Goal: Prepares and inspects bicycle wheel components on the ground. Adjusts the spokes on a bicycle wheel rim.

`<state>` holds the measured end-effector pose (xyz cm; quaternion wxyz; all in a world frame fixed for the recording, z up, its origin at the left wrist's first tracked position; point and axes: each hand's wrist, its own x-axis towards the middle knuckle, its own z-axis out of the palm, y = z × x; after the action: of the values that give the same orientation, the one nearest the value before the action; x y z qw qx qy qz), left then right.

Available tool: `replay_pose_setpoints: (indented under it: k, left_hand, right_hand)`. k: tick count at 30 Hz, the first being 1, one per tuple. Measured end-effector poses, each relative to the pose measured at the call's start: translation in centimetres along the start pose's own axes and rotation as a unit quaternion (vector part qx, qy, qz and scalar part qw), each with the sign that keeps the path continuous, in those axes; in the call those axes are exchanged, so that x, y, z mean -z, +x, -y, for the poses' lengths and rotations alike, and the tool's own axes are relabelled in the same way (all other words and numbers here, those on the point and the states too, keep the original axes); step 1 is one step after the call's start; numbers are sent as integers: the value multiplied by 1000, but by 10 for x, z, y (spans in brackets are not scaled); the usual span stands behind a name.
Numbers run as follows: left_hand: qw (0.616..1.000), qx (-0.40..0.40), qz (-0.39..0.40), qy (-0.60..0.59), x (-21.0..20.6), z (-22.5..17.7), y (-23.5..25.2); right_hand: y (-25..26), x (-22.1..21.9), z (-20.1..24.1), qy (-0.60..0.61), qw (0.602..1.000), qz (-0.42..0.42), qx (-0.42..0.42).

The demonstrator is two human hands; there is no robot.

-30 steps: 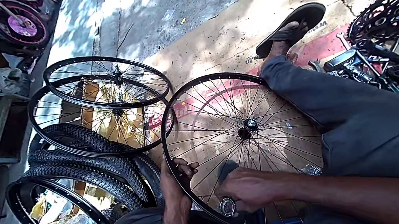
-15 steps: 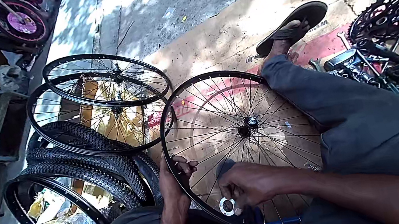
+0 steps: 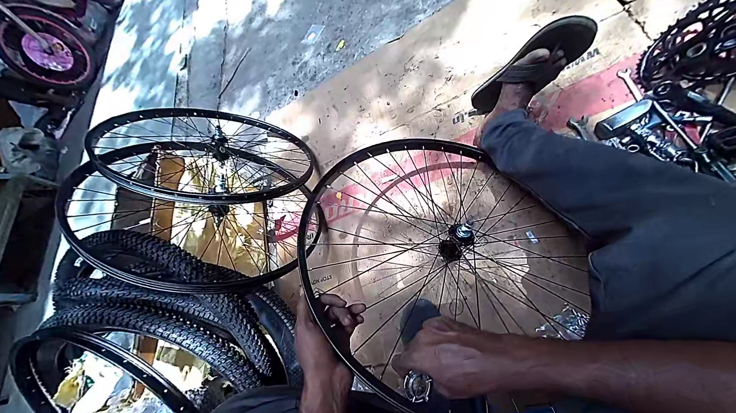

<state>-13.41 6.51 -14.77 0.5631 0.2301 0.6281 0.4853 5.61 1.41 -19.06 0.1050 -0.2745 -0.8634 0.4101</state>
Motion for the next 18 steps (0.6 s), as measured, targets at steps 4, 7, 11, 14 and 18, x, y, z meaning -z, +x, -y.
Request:
replay_pose_setpoints:
  k: [4, 7, 11, 14, 18]
  left_hand:
    - [1000, -1, 4, 1, 1, 1, -3]
    - [1000, -3, 9, -2, 1, 1, -2]
    - [1000, -2, -1, -3, 0, -1, 1]
    - [1000, -3, 11, -2, 2, -1, -1]
    - [1000, -4, 0, 20, 1, -2, 2]
  right_hand:
    - [-15, 27, -12, 146, 985, 81, 51]
    - [-8, 11, -4, 100, 995, 2, -12]
    - [1, 2, -2, -2, 999, 13, 33]
    - [-10, 23, -12, 113, 988, 80, 74]
    - [-8, 16, -6, 140, 990, 18, 0]
